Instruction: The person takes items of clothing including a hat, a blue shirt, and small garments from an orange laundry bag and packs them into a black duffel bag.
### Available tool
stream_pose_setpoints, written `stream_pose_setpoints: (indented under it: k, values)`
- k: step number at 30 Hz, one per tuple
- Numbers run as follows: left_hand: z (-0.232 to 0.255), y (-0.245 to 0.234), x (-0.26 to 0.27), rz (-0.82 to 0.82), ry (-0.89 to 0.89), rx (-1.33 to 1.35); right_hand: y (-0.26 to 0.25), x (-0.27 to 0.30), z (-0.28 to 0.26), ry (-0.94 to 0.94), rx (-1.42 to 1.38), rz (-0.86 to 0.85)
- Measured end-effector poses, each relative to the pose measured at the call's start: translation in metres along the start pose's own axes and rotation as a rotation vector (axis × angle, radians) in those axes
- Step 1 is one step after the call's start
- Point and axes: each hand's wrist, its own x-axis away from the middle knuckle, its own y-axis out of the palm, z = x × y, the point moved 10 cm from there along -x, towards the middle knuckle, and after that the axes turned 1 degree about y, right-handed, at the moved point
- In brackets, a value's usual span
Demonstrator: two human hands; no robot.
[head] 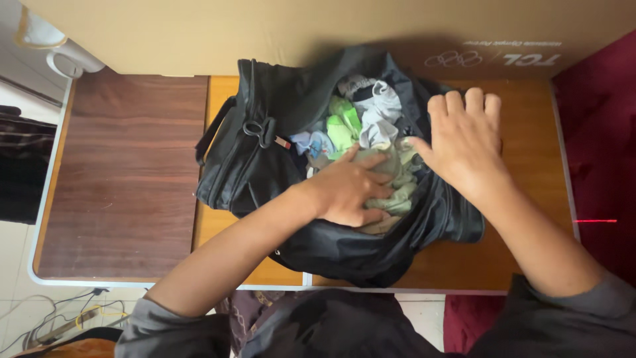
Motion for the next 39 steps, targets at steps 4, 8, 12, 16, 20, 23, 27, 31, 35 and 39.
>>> stream_pose_setpoints:
  k: [4,8,12,16,20,23,27,31,35,39]
  values:
    - [0.001,0.013,-0.009,-0.029,0.054,-0.015,0.003,-0.001,0.019,0.027,-0.006,0.148]
    - [0.0,0.014,-0.018,-0.018,0.036,-0.035,0.001,0.005,0.044,0.092,-0.124,0.259]
    - [-0.003,0.033,-0.03,-0.263,-0.025,-0.145,-0.004,0.005,0.052,0.118,-0.248,0.294]
    - [-0.009,0.052,-0.034,-0.341,-0.062,-0.182,-0.014,-0.002,0.049,0.11,-0.335,0.314]
    - [-0.024,0.059,-0.031,-0.268,-0.111,-0.122,-0.019,-0.008,0.037,0.093,-0.342,0.296]
    - [-0.025,0.064,-0.032,-0.271,-0.104,-0.09,-0.022,-0.009,0.032,0.087,-0.338,0.307]
    - [-0.025,0.063,-0.032,-0.247,-0.093,-0.091,-0.021,-0.009,0.029,0.09,-0.358,0.285]
    - [-0.022,0.059,-0.03,-0.218,-0.086,-0.108,-0.022,-0.01,0.022,0.072,-0.339,0.275]
    - [-0.018,0.051,-0.028,-0.207,-0.08,-0.129,-0.028,-0.009,0.016,0.071,-0.33,0.271]
    - [-0.008,0.033,-0.025,-0.205,-0.086,-0.142,-0.041,-0.006,0.009,0.095,-0.335,0.252]
